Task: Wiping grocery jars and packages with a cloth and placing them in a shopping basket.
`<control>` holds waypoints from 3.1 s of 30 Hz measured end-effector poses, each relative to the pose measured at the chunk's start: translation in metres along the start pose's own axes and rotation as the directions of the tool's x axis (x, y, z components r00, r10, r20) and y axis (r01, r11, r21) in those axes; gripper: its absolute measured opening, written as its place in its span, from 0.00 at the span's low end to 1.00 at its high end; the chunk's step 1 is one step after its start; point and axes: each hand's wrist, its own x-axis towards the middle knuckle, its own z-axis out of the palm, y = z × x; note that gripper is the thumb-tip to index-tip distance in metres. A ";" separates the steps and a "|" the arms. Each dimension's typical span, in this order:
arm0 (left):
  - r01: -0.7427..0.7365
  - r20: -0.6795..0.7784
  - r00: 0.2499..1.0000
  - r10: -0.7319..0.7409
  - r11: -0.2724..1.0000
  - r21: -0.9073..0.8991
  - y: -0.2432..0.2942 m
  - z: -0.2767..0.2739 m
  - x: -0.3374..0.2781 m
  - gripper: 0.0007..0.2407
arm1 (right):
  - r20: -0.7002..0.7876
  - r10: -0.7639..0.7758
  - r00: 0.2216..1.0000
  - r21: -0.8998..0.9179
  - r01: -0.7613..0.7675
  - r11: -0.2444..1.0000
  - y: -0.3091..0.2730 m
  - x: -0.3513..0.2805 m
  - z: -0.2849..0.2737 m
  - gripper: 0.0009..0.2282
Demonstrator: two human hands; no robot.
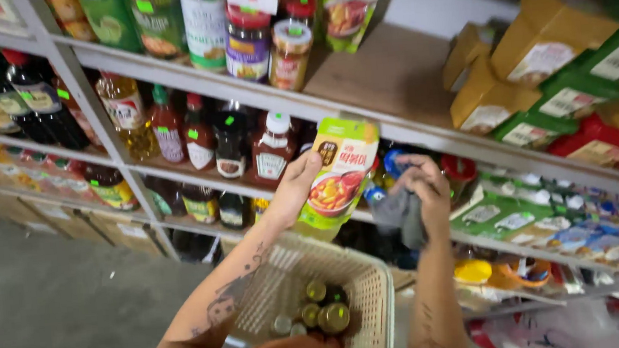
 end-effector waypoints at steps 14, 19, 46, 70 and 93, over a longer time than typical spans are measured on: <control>-0.496 0.134 0.793 0.594 0.502 0.708 0.126 0.090 0.190 0.19 | 0.158 -0.042 0.987 -0.014 0.045 0.999 0.001 0.255 0.009 0.12; -0.538 0.182 0.520 0.834 0.155 0.829 0.061 0.028 0.262 0.30 | 0.051 -0.207 0.977 -0.130 0.212 0.969 0.055 0.311 0.040 0.09; 0.167 -0.286 0.943 0.172 0.499 0.850 -0.001 -0.040 0.352 0.51 | 0.234 0.181 0.955 -0.243 -0.122 0.962 0.206 0.398 0.051 0.09; 0.162 -0.244 0.966 0.082 0.545 0.823 -0.017 -0.033 0.350 0.55 | 0.092 0.209 0.974 -0.485 -0.140 0.863 0.204 0.399 0.067 0.10; 0.253 -0.325 0.944 0.067 0.489 0.835 0.016 -0.028 0.334 0.54 | 0.229 0.131 0.964 -0.483 -0.004 0.876 0.160 0.362 0.065 0.08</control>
